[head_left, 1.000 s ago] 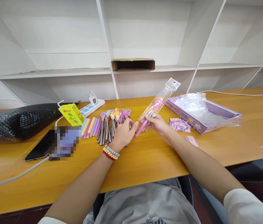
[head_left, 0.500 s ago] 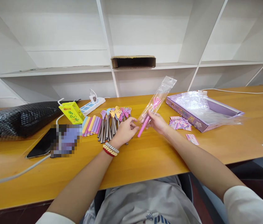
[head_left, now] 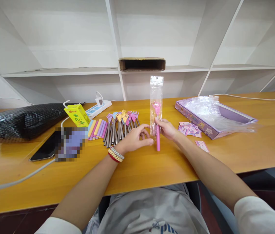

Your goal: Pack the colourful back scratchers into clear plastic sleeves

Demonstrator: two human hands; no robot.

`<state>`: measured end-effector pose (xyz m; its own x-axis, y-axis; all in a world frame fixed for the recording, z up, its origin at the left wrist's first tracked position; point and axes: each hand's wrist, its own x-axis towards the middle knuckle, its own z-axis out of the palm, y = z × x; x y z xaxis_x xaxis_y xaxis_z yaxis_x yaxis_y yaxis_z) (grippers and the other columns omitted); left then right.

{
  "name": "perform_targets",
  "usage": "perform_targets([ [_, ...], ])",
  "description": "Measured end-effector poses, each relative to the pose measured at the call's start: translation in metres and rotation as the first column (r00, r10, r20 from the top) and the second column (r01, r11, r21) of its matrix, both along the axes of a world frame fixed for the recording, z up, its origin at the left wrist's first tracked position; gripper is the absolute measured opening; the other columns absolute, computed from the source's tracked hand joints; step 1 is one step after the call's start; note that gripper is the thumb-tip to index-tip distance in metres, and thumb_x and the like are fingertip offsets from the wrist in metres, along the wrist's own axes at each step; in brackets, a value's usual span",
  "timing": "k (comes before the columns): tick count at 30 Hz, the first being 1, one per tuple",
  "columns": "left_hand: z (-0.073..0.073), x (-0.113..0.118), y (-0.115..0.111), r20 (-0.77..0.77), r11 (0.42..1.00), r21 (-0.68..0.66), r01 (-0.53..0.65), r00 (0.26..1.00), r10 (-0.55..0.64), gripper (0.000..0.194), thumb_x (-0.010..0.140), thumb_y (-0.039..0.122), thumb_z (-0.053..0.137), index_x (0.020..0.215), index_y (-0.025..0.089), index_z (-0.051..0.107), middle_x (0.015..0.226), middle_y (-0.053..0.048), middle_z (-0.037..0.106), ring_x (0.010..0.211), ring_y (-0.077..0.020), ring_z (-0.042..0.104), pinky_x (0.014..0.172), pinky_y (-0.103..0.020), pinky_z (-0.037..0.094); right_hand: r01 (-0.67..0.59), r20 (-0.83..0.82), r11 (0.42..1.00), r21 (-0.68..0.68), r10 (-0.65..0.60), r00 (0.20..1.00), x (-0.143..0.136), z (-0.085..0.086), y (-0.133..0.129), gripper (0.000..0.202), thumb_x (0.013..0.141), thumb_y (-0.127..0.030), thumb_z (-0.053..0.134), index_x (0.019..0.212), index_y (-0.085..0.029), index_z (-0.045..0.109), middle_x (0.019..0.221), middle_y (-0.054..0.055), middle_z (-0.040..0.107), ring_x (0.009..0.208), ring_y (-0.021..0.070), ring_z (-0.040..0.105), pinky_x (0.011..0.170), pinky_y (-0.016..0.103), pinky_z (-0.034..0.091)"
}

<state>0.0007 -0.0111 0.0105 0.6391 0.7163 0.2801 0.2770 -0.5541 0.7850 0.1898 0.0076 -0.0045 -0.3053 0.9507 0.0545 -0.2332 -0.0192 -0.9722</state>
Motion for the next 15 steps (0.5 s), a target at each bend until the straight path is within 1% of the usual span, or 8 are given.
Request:
perform_targets([
  [2, 0.0, 0.0, 0.003, 0.126, 0.995, -0.095, -0.035, 0.991, 0.047, 0.039, 0.079, 0.041, 0.057, 0.108, 0.015, 0.054, 0.089, -0.007, 0.062, 0.076, -0.0162, 0.057, 0.067, -0.028, 0.045, -0.135, 0.107, 0.989, 0.065, 0.128, 0.986, -0.001, -0.002, -0.003, 0.049, 0.074, -0.058, 0.057, 0.059, -0.012, 0.059, 0.05, 0.005, 0.061, 0.045, 0.0135, 0.057, 0.049, 0.025, 0.047],
  [3, 0.0, 0.0, 0.005, 0.18, 0.989, -0.141, -0.051, 0.981, 0.076, 0.034, 0.081, 0.042, 0.054, 0.102, 0.015, 0.057, 0.087, -0.007, 0.062, 0.075, -0.0159, 0.057, 0.067, -0.028, 0.045, -0.214, 0.157, 0.973, 0.085, 0.199, 0.967, -0.003, -0.002, -0.006, 0.05, 0.076, -0.058, 0.054, 0.059, -0.011, 0.06, 0.05, 0.005, 0.061, 0.045, 0.0136, 0.057, 0.049, 0.025, 0.047],
  [5, -0.001, 0.001, 0.009, 0.263, 0.973, -0.222, -0.061, 0.957, 0.12, 0.03, 0.079, 0.042, 0.055, 0.088, 0.014, 0.06, 0.079, -0.005, 0.061, 0.072, -0.015, 0.056, 0.065, -0.028, 0.045, -0.346, 0.241, 0.933, 0.097, 0.315, 0.918, -0.008, -0.002, -0.011, 0.051, 0.08, -0.056, 0.051, 0.058, -0.011, 0.06, 0.049, 0.005, 0.06, 0.044, 0.0126, 0.056, 0.047, 0.024, 0.046],
  [7, -0.003, 0.003, 0.01, 0.315, 0.955, -0.294, -0.039, 0.94, 0.135, 0.028, 0.075, 0.04, 0.061, 0.077, 0.013, 0.06, 0.071, -0.003, 0.06, 0.069, -0.0147, 0.055, 0.065, -0.028, 0.045, -0.411, 0.306, 0.907, 0.091, 0.367, 0.878, -0.014, -0.002, -0.016, 0.049, 0.08, -0.054, 0.051, 0.057, -0.011, 0.059, 0.048, 0.003, 0.058, 0.042, 0.0109, 0.053, 0.046, 0.023, 0.044],
  [9, -0.005, 0.004, 0.011, 0.351, 0.933, -0.36, -0.028, 0.922, 0.163, 0.026, 0.071, 0.037, 0.066, 0.071, 0.012, 0.061, 0.067, -0.003, 0.059, 0.066, -0.0152, 0.056, 0.064, -0.028, 0.046, -0.421, 0.341, 0.903, 0.087, 0.37, 0.864, -0.019, -0.002, -0.019, 0.046, 0.08, -0.052, 0.053, 0.058, -0.012, 0.058, 0.049, 0.002, 0.058, 0.043, 0.0097, 0.052, 0.047, 0.022, 0.043],
  [11, -0.004, 0.005, 0.011, 0.407, 0.911, -0.411, -0.035, 0.887, 0.218, 0.024, 0.068, 0.034, 0.069, 0.068, 0.012, 0.061, 0.064, -0.003, 0.059, 0.063, -0.0148, 0.056, 0.061, -0.028, 0.046, -0.411, 0.338, 0.906, 0.098, 0.358, 0.87, -0.02, -0.002, -0.019, 0.043, 0.078, -0.05, 0.056, 0.059, -0.012, 0.057, 0.051, 0.002, 0.059, 0.046, 0.0095, 0.053, 0.05, 0.022, 0.044],
  [13, -0.002, 0.005, 0.013, 0.495, 0.885, -0.462, -0.053, 0.813, 0.307, 0.023, 0.067, 0.032, 0.071, 0.066, 0.012, 0.06, 0.063, -0.002, 0.06, 0.06, -0.0135, 0.056, 0.059, -0.027, 0.046, -0.4, 0.287, 0.913, 0.086, 0.361, 0.887, -0.019, -0.003, -0.016, 0.04, 0.078, -0.049, 0.057, 0.063, -0.012, 0.057, 0.056, 0.002, 0.06, 0.049, 0.0096, 0.055, 0.052, 0.022, 0.046],
  [15, 0.001, 0.001, 0.017, 0.594, 0.858, -0.51, -0.067, 0.694, 0.407, 0.022, 0.066, 0.03, 0.072, 0.07, 0.012, 0.061, 0.067, -0.002, 0.062, 0.063, -0.0132, 0.058, 0.06, -0.027, 0.048, -0.371, 0.228, 0.928, 0.034, 0.355, 0.907, -0.016, -0.004, -0.012, 0.039, 0.077, -0.05, 0.058, 0.071, -0.012, 0.058, 0.061, 0.003, 0.063, 0.051, 0.0107, 0.058, 0.051, 0.022, 0.047],
])
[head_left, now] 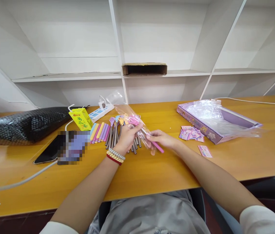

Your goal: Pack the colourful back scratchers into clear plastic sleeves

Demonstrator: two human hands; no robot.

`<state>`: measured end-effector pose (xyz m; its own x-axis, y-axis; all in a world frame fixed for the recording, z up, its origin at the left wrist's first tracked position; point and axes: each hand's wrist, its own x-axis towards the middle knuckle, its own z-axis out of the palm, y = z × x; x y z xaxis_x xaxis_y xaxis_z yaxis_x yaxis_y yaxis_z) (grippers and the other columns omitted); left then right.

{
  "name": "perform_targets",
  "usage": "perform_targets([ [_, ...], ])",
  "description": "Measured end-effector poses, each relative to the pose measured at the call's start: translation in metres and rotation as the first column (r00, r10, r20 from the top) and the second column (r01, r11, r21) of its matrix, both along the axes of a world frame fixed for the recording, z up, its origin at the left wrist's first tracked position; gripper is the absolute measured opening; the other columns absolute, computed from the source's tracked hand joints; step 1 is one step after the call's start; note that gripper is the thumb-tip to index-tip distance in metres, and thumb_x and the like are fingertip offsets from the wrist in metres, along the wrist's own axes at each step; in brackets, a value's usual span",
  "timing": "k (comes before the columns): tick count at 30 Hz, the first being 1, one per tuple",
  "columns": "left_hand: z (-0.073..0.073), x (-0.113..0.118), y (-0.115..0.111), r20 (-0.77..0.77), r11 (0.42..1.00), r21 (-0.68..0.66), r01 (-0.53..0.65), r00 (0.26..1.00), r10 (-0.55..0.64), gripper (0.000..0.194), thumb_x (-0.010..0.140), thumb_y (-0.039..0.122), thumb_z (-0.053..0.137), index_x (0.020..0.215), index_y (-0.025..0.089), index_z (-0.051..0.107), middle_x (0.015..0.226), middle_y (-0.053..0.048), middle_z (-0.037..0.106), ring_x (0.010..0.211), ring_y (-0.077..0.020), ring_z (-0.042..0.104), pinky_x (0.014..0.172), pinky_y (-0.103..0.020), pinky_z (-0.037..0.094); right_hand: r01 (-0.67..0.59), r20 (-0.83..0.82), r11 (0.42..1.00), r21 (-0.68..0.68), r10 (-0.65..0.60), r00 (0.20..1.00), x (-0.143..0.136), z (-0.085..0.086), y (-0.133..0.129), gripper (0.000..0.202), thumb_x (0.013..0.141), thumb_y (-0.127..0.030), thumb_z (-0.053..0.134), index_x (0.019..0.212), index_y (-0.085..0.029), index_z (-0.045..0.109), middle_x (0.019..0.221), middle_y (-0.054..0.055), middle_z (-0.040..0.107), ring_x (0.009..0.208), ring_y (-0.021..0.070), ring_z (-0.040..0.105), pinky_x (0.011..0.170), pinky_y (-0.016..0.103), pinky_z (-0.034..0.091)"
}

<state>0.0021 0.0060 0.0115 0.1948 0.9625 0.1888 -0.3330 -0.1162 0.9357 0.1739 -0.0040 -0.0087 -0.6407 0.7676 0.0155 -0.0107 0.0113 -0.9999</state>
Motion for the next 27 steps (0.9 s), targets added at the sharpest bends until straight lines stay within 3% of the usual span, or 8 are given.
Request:
perform_targets([
  [3, 0.003, -0.009, 0.011, 0.187, 0.988, -0.04, -0.149, 0.97, 0.154, 0.023, 0.063, 0.026, 0.075, 0.077, 0.013, 0.061, 0.074, -0.002, 0.064, 0.069, -0.0124, 0.061, 0.066, -0.026, 0.05, 0.067, -0.006, 0.994, -0.082, -0.068, 0.998, 0.006, -0.002, 0.007, 0.044, 0.077, -0.054, 0.056, 0.08, -0.011, 0.06, 0.065, 0.007, 0.066, 0.051, 0.0132, 0.061, 0.046, 0.021, 0.046],
  [6, 0.001, -0.017, 0.02, 0.27, 0.976, -0.085, -0.2, 0.938, 0.215, 0.025, 0.061, 0.024, 0.077, 0.077, 0.013, 0.061, 0.073, -0.001, 0.065, 0.068, -0.0112, 0.062, 0.066, -0.025, 0.052, 0.118, -0.084, 0.986, -0.119, -0.128, 0.988, 0.011, -0.004, 0.011, 0.04, 0.078, -0.05, 0.056, 0.078, -0.011, 0.059, 0.067, 0.009, 0.068, 0.05, 0.0135, 0.062, 0.042, 0.02, 0.045],
  [9, 0.0, -0.02, 0.022, 0.276, 0.978, -0.095, -0.187, 0.939, 0.207, 0.024, 0.06, 0.024, 0.077, 0.074, 0.013, 0.061, 0.072, -0.001, 0.065, 0.068, -0.0115, 0.062, 0.065, -0.024, 0.053, 0.101, -0.156, 0.975, -0.2, -0.133, 0.979, 0.014, -0.003, 0.011, 0.031, 0.079, -0.042, 0.056, 0.077, -0.012, 0.057, 0.067, 0.009, 0.068, 0.048, 0.0147, 0.062, 0.036, 0.02, 0.042],
  [12, 0.0, -0.017, 0.018, 0.227, 0.982, -0.08, -0.173, 0.956, 0.187, 0.024, 0.06, 0.025, 0.078, 0.071, 0.012, 0.061, 0.069, -0.002, 0.064, 0.064, -0.0121, 0.062, 0.061, -0.024, 0.053, 0.052, -0.118, 0.965, -0.259, -0.084, 0.989, 0.014, 0.0, 0.008, 0.025, 0.08, -0.037, 0.054, 0.084, -0.012, 0.056, 0.068, 0.008, 0.069, 0.047, 0.0166, 0.063, 0.031, 0.019, 0.039],
  [19, 0.002, -0.01, 0.012, 0.114, 0.986, 0.032, -0.162, 0.981, 0.157, 0.025, 0.059, 0.029, 0.078, 0.067, 0.01, 0.064, 0.067, -0.005, 0.065, 0.062, -0.0143, 0.061, 0.061, -0.028, 0.052, 0.135, 0.06, 0.956, -0.259, -0.123, 0.991, 0.011, -0.002, 0.009, 0.04, 0.08, -0.05, 0.052, 0.092, -0.013, 0.055, 0.067, 0.01, 0.069, 0.043, 0.0173, 0.062, 0.024, 0.018, 0.03],
  [23, 0.003, -0.009, 0.01, 0.112, 0.986, 0.015, -0.167, 0.98, 0.165, 0.025, 0.058, 0.029, 0.078, 0.067, 0.01, 0.064, 0.067, -0.004, 0.064, 0.062, -0.0141, 0.06, 0.057, -0.026, 0.051, 0.096, 0.033, 0.959, -0.265, -0.091, 0.995, 0.011, -0.003, 0.01, 0.027, 0.08, -0.037, 0.049, 0.081, -0.011, 0.057, 0.071, 0.014, 0.07, 0.046, 0.0196, 0.063, 0.026, 0.02, 0.033],
  [27, 0.003, -0.011, 0.009, 0.12, 0.993, 0.01, -0.121, 0.986, 0.119, 0.027, 0.057, 0.028, 0.079, 0.071, 0.011, 0.064, 0.067, -0.003, 0.064, 0.061, -0.0134, 0.06, 0.056, -0.025, 0.051, 0.101, 0.03, 0.958, -0.27, -0.096, 0.995, 0.011, -0.004, 0.01, 0.016, 0.064, -0.017, 0.046, 0.074, -0.01, 0.057, 0.069, 0.013, 0.07, 0.044, 0.0201, 0.063, 0.025, 0.02, 0.032],
])
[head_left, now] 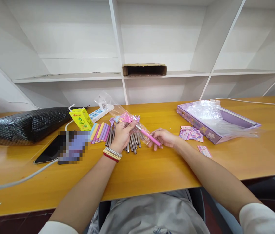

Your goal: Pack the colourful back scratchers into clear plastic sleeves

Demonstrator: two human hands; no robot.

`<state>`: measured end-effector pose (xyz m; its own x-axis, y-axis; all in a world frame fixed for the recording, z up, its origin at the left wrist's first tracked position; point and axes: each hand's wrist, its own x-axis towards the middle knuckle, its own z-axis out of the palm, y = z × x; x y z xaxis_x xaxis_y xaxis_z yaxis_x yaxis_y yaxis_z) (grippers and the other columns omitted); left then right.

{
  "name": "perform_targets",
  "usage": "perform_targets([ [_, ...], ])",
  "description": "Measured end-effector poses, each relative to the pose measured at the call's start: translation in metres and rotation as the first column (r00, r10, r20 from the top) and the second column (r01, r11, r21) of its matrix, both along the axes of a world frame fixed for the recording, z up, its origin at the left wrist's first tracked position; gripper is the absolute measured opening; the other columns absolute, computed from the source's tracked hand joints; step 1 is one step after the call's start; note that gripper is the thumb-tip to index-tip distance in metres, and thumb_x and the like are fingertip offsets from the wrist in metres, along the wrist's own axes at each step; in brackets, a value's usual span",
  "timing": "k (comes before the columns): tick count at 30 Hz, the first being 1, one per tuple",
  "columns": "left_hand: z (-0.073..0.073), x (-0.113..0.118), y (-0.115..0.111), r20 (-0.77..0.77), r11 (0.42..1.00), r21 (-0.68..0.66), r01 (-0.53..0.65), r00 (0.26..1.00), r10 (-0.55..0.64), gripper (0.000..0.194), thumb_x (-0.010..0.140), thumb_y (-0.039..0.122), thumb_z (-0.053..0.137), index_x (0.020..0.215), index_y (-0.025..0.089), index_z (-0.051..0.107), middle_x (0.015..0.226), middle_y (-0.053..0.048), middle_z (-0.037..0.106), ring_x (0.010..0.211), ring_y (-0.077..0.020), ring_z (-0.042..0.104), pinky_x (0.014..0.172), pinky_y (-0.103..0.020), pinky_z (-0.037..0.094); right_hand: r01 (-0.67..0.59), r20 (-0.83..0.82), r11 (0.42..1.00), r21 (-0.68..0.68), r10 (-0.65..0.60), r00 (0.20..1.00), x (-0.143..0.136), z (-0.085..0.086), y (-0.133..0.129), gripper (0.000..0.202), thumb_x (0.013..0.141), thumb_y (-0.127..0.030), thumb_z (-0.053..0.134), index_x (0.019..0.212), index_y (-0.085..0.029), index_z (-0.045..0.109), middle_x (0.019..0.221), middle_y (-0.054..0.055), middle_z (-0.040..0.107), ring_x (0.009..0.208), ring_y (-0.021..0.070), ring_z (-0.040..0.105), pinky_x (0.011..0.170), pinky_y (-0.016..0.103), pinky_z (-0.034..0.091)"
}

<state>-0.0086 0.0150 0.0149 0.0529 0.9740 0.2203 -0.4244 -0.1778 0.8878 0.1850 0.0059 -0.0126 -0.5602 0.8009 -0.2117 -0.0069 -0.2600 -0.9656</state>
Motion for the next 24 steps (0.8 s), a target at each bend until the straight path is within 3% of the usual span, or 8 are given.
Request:
perform_targets([
  [4, 0.001, -0.001, 0.001, 0.072, 0.999, -0.039, 0.009, 0.997, -0.006, 0.027, 0.057, 0.027, 0.079, 0.071, 0.011, 0.063, 0.068, -0.003, 0.065, 0.062, -0.0129, 0.061, 0.057, -0.025, 0.051, 0.025, 0.014, 0.997, 0.07, -0.026, 1.0, 0.0, 0.001, 0.0, 0.023, 0.057, -0.013, 0.045, 0.075, -0.008, 0.059, 0.067, 0.011, 0.069, 0.042, 0.0171, 0.061, 0.025, 0.017, 0.031],
  [11, 0.003, -0.004, 0.008, 0.226, 0.986, -0.046, -0.159, 0.96, 0.165, 0.024, 0.057, 0.02, 0.079, 0.069, 0.011, 0.059, 0.067, -0.002, 0.064, 0.065, -0.0133, 0.062, 0.065, -0.027, 0.053, 0.119, -0.149, 0.991, 0.07, -0.107, 0.983, 0.006, 0.007, 0.002, 0.02, 0.066, -0.02, 0.056, 0.084, -0.012, 0.056, 0.065, 0.008, 0.069, 0.042, 0.0165, 0.06, 0.029, 0.018, 0.034],
  [15, 0.0, -0.008, 0.013, 0.255, 0.973, -0.061, -0.223, 0.939, 0.231, 0.025, 0.058, 0.019, 0.078, 0.07, 0.011, 0.058, 0.068, -0.002, 0.063, 0.065, -0.0128, 0.062, 0.063, -0.025, 0.052, 0.072, -0.192, 0.983, 0.167, -0.039, 0.981, 0.014, 0.007, 0.003, 0.028, 0.067, -0.022, 0.066, 0.091, -0.01, 0.06, 0.079, 0.009, 0.07, 0.052, 0.0163, 0.064, 0.035, 0.019, 0.042],
  [19, 0.0, -0.009, 0.014, 0.282, 0.981, -0.066, -0.182, 0.94, 0.193, 0.023, 0.06, 0.018, 0.077, 0.071, 0.011, 0.058, 0.068, -0.001, 0.063, 0.063, -0.0112, 0.06, 0.06, -0.023, 0.051, -0.012, -0.195, 0.969, 0.248, 0.062, 0.979, 0.018, 0.007, 0.003, 0.037, 0.068, -0.029, 0.07, 0.099, -0.011, 0.062, 0.089, 0.01, 0.069, 0.058, 0.0161, 0.066, 0.04, 0.021, 0.046],
  [24, 0.001, -0.004, 0.007, 0.283, 0.995, -0.1, -0.019, 0.958, 0.047, 0.019, 0.063, 0.016, 0.075, 0.074, 0.012, 0.06, 0.07, -0.001, 0.063, 0.065, -0.0099, 0.06, 0.062, -0.021, 0.051, 0.034, -0.051, 0.95, 0.309, -0.019, 0.999, 0.015, 0.004, 0.002, 0.035, 0.06, -0.031, 0.077, 0.084, -0.01, 0.062, 0.071, 0.007, 0.068, 0.053, 0.0155, 0.063, 0.04, 0.021, 0.044],
])
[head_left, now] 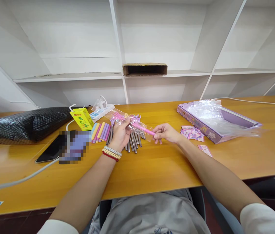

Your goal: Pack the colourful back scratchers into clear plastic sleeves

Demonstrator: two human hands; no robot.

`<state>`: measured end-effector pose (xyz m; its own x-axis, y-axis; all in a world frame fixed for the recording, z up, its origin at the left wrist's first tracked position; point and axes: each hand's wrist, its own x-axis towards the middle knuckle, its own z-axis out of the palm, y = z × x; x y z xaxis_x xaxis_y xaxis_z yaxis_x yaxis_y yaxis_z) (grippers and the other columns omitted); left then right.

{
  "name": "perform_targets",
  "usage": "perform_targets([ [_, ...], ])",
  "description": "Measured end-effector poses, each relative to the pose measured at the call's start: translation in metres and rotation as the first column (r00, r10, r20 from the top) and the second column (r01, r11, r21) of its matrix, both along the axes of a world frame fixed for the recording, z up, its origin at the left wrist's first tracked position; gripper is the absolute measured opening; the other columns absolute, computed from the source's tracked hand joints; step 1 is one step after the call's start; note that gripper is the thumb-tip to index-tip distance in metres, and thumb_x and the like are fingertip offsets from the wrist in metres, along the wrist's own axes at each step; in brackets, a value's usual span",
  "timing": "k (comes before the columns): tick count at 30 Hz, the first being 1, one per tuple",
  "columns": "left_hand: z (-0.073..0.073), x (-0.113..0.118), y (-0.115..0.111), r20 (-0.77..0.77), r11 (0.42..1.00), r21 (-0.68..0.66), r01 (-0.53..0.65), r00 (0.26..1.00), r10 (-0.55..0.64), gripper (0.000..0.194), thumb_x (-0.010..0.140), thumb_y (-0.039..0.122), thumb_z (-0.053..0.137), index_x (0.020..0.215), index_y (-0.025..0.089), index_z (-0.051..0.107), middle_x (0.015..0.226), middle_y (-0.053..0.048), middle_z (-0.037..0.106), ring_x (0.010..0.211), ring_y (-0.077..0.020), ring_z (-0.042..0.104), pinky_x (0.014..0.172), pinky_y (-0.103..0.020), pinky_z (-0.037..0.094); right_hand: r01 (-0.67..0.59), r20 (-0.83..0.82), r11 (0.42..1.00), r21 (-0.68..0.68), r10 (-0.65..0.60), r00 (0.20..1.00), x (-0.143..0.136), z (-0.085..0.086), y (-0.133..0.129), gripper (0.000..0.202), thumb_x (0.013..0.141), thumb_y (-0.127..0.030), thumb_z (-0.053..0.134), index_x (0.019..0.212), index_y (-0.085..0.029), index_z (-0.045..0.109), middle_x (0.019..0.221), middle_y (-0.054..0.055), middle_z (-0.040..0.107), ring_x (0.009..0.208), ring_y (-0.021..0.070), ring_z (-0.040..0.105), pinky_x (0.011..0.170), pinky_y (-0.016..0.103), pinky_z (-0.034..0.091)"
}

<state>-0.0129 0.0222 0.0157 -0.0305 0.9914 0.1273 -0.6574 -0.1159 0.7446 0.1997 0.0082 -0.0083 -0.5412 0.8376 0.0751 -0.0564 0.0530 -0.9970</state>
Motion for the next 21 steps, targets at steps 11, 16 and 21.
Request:
perform_targets([
  [11, -0.008, 0.011, -0.009, -0.279, 0.994, -0.098, 0.052, 0.957, -0.078, 0.028, 0.061, 0.029, 0.077, 0.078, 0.011, 0.064, 0.073, -0.003, 0.063, 0.064, -0.0106, 0.058, 0.055, -0.021, 0.047, 0.102, 0.321, 0.797, 0.595, -0.352, 0.879, -0.012, -0.002, -0.009, 0.062, 0.061, -0.047, 0.073, 0.111, -0.015, 0.055, 0.091, 0.006, 0.065, 0.062, 0.0112, 0.056, 0.061, 0.026, 0.045],
  [16, -0.009, 0.009, -0.006, -0.288, 0.99, -0.137, 0.02, 0.956, -0.059, 0.027, 0.059, 0.029, 0.078, 0.075, 0.012, 0.064, 0.072, -0.002, 0.062, 0.065, -0.01, 0.057, 0.056, -0.02, 0.047, 0.0, 0.369, 0.786, 0.619, -0.291, 0.883, -0.013, 0.002, -0.011, 0.046, 0.07, -0.05, 0.066, 0.099, -0.015, 0.063, 0.082, 0.004, 0.065, 0.065, 0.0121, 0.056, 0.061, 0.024, 0.043],
  [21, -0.007, 0.011, -0.009, -0.303, 0.99, -0.139, 0.015, 0.951, -0.057, 0.029, 0.058, 0.03, 0.078, 0.074, 0.012, 0.063, 0.07, -0.001, 0.06, 0.063, -0.0095, 0.056, 0.057, -0.02, 0.047, 0.027, 0.386, 0.767, 0.641, -0.352, 0.853, -0.013, -0.002, -0.01, 0.056, 0.068, -0.052, 0.066, 0.109, -0.014, 0.058, 0.079, 0.004, 0.065, 0.062, 0.0124, 0.056, 0.06, 0.024, 0.043],
])
